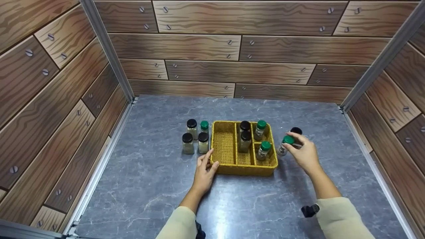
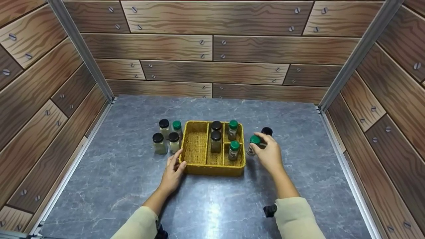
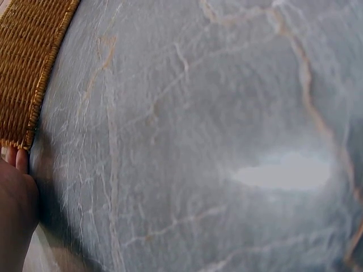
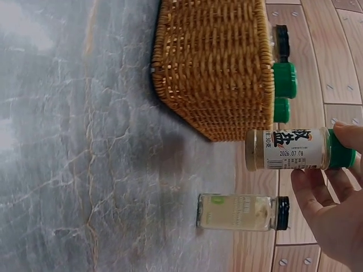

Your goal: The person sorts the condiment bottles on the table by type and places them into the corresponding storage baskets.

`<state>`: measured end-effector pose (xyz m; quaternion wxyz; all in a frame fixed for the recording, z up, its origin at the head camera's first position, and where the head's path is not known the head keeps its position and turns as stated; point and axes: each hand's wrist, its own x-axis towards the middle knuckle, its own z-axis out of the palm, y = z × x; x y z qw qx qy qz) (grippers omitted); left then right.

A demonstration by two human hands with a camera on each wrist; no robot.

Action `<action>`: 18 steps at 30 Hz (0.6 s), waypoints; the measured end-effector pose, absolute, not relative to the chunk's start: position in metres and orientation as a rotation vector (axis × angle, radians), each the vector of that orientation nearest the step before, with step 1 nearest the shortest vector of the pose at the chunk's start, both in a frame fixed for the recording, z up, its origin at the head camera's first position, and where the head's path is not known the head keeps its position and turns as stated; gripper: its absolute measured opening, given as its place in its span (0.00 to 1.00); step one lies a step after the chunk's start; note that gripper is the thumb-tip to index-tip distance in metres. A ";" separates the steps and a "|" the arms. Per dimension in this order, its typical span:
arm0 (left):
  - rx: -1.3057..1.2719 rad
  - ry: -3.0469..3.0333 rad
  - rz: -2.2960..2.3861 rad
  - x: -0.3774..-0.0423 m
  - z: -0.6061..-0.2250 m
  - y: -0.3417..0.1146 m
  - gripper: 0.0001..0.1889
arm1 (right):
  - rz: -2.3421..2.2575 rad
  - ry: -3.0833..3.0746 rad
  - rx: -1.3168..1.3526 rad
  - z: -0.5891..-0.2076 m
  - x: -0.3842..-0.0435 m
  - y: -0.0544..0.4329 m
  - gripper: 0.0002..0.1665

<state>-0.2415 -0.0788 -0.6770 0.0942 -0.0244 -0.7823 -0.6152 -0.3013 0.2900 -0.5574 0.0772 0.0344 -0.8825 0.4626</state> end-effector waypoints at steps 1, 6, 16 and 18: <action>-0.072 -2.324 -1.821 -0.242 -0.677 -0.079 0.31 | 1.396 -2.634 0.101 -0.557 -0.301 0.290 0.29; -0.065 -2.337 -1.796 -0.241 -0.678 -0.079 0.30 | 1.443 -2.593 0.077 -0.553 -0.296 0.289 0.29; -0.066 -2.317 -1.807 -0.242 -0.679 -0.079 0.31 | 1.599 -2.457 0.005 -0.550 -0.286 0.282 0.30; -0.066 -2.318 -1.811 -0.242 -0.680 -0.079 0.31 | 1.622 -2.446 -0.015 -0.549 -0.283 0.280 0.30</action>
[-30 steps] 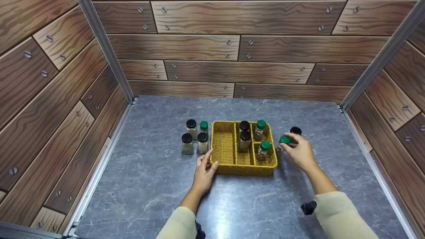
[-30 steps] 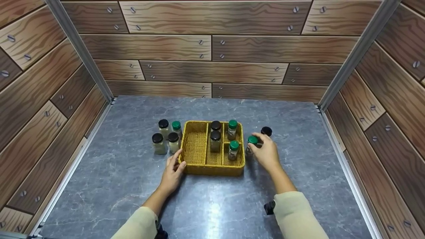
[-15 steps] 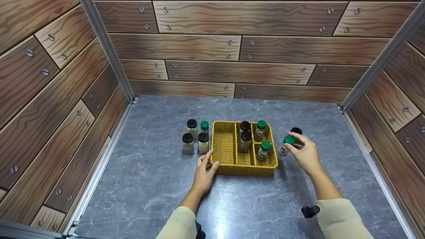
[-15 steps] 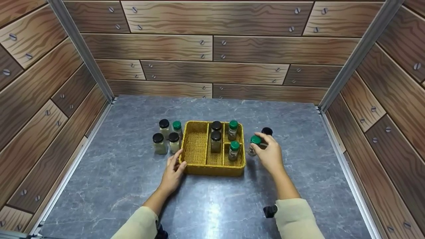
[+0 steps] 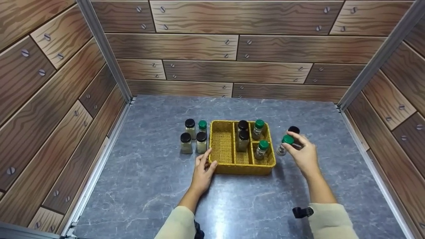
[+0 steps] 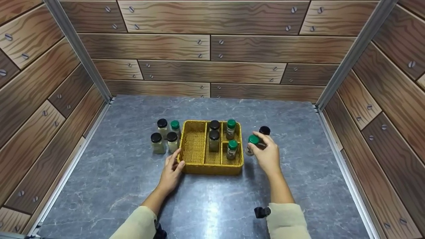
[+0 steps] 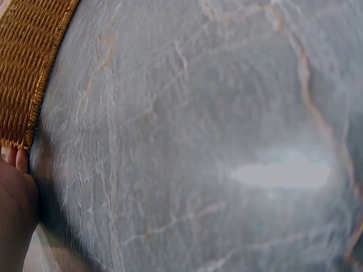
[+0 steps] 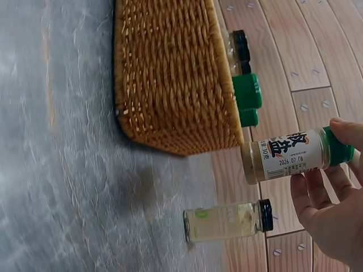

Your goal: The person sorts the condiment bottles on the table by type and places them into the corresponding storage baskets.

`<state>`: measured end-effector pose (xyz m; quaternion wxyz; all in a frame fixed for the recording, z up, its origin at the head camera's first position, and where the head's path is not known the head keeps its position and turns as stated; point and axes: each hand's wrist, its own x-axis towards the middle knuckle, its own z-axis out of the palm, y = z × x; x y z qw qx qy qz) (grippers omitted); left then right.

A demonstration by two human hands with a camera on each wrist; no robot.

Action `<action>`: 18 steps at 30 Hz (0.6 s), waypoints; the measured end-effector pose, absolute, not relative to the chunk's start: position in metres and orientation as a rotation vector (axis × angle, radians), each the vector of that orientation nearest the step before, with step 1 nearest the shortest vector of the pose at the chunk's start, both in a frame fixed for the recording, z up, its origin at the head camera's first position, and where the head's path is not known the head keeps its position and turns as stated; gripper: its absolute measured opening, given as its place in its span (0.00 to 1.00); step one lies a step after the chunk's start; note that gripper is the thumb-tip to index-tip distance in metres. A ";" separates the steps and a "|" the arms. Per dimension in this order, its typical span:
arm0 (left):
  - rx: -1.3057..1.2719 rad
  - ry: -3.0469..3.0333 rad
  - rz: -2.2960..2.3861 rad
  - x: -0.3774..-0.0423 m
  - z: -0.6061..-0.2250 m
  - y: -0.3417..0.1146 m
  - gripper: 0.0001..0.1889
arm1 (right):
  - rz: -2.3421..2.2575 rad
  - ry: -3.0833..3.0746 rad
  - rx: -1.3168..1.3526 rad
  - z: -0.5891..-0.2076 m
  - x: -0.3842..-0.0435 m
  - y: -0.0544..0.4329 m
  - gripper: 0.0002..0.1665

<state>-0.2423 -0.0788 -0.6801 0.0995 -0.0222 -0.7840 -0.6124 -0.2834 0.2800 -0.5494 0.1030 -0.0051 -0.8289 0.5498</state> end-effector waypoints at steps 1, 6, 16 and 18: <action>-0.064 -2.320 -1.811 -0.242 -0.680 -0.079 0.31 | 1.633 -2.445 -0.022 -0.549 -0.282 0.279 0.31; -0.059 -2.327 -1.812 -0.243 -0.681 -0.079 0.31 | 1.675 -2.447 -0.032 -0.547 -0.276 0.274 0.31; -0.063 -2.327 -1.810 -0.243 -0.680 -0.079 0.31 | 1.755 -2.394 0.022 -0.542 -0.265 0.264 0.32; -0.068 -2.324 -1.814 -0.243 -0.680 -0.079 0.31 | 1.745 -2.392 0.037 -0.542 -0.264 0.262 0.31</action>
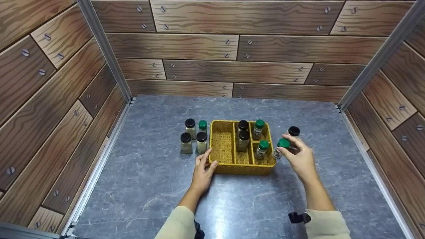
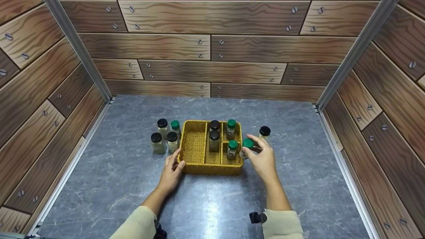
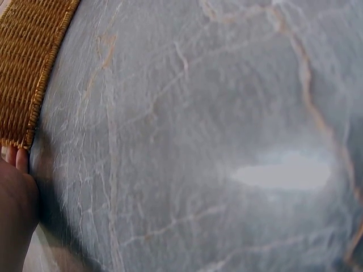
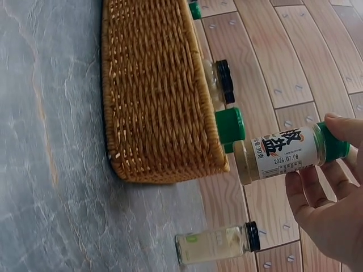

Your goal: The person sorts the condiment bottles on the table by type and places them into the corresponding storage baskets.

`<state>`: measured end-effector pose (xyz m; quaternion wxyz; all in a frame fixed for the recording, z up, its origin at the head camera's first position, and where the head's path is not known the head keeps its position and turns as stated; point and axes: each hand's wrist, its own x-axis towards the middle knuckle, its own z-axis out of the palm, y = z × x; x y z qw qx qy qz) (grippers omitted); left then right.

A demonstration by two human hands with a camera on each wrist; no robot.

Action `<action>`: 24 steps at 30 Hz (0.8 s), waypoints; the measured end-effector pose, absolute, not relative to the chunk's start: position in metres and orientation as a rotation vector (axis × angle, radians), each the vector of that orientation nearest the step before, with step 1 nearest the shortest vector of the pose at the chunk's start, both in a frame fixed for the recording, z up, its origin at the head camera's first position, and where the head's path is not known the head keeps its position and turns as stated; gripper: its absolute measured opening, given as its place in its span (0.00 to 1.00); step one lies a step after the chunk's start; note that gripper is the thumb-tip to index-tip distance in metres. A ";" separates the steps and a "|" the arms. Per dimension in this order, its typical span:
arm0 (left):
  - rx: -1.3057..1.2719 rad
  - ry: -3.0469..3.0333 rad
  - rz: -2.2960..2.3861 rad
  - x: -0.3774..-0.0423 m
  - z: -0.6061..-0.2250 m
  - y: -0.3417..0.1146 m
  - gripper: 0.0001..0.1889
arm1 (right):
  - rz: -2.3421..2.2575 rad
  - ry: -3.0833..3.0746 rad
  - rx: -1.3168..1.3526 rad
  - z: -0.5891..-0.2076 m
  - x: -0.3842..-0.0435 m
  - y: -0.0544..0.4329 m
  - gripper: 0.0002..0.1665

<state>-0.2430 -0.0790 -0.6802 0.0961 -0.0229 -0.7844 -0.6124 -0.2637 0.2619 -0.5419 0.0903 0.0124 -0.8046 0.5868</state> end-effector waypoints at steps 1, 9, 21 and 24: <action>-0.070 -2.323 -1.815 -0.243 -0.680 -0.079 0.31 | 1.735 -2.394 0.041 -0.542 -0.263 0.261 0.31; -0.074 -2.313 -1.813 -0.242 -0.681 -0.079 0.30 | 1.799 -2.380 0.045 -0.548 -0.260 0.250 0.33; -0.071 -2.322 -1.813 -0.242 -0.680 -0.079 0.31 | 1.846 -2.380 0.068 -0.557 -0.262 0.239 0.30; -0.076 -2.316 -1.811 -0.243 -0.680 -0.079 0.31 | 1.836 -2.392 0.063 -0.561 -0.263 0.237 0.29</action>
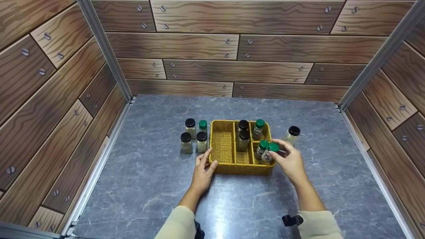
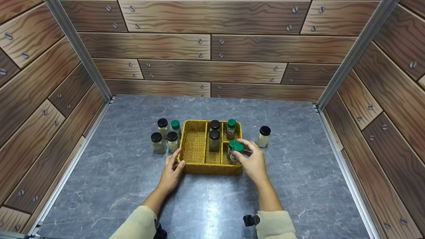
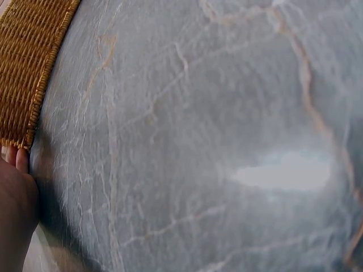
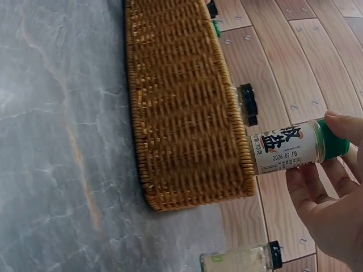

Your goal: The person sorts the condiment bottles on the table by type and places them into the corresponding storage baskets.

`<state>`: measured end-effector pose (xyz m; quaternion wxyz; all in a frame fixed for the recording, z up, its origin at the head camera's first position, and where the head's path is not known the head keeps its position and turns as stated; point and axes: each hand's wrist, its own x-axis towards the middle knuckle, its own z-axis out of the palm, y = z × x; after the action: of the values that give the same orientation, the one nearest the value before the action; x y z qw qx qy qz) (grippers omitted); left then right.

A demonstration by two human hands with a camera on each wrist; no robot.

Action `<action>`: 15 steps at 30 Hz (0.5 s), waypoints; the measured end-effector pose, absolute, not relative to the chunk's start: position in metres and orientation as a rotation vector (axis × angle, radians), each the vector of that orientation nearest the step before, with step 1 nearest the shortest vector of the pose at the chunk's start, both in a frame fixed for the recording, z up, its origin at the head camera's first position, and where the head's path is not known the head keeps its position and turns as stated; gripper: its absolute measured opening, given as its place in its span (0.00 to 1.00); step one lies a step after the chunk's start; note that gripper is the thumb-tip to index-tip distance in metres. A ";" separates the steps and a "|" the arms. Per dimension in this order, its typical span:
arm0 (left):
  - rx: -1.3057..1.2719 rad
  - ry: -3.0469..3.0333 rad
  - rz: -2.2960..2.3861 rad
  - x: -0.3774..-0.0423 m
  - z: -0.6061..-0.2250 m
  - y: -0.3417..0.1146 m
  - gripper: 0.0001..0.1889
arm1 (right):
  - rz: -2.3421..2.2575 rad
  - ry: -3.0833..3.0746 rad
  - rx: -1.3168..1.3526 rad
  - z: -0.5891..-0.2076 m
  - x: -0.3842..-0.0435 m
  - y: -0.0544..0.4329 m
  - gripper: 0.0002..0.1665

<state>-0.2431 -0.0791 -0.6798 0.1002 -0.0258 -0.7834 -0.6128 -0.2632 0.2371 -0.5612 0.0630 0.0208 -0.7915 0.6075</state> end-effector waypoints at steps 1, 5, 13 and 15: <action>-0.075 -2.315 -1.809 -0.243 -0.679 -0.079 0.31 | 1.829 -2.392 0.066 -0.563 -0.264 0.236 0.29; -0.070 -2.318 -1.800 -0.242 -0.679 -0.079 0.31 | 1.810 -2.391 0.087 -0.571 -0.267 0.234 0.28; -0.055 -2.324 -1.796 -0.242 -0.679 -0.078 0.30 | 1.725 -2.471 0.091 -0.581 -0.269 0.230 0.29; -0.056 -2.321 -1.798 -0.242 -0.679 -0.078 0.30 | 1.709 -2.480 0.098 -0.583 -0.270 0.230 0.29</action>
<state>-0.2423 -0.0781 -0.6792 0.1026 -0.0190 -0.7862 -0.6091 -0.2705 0.2301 -0.5830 0.0638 0.0325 -0.8213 0.5660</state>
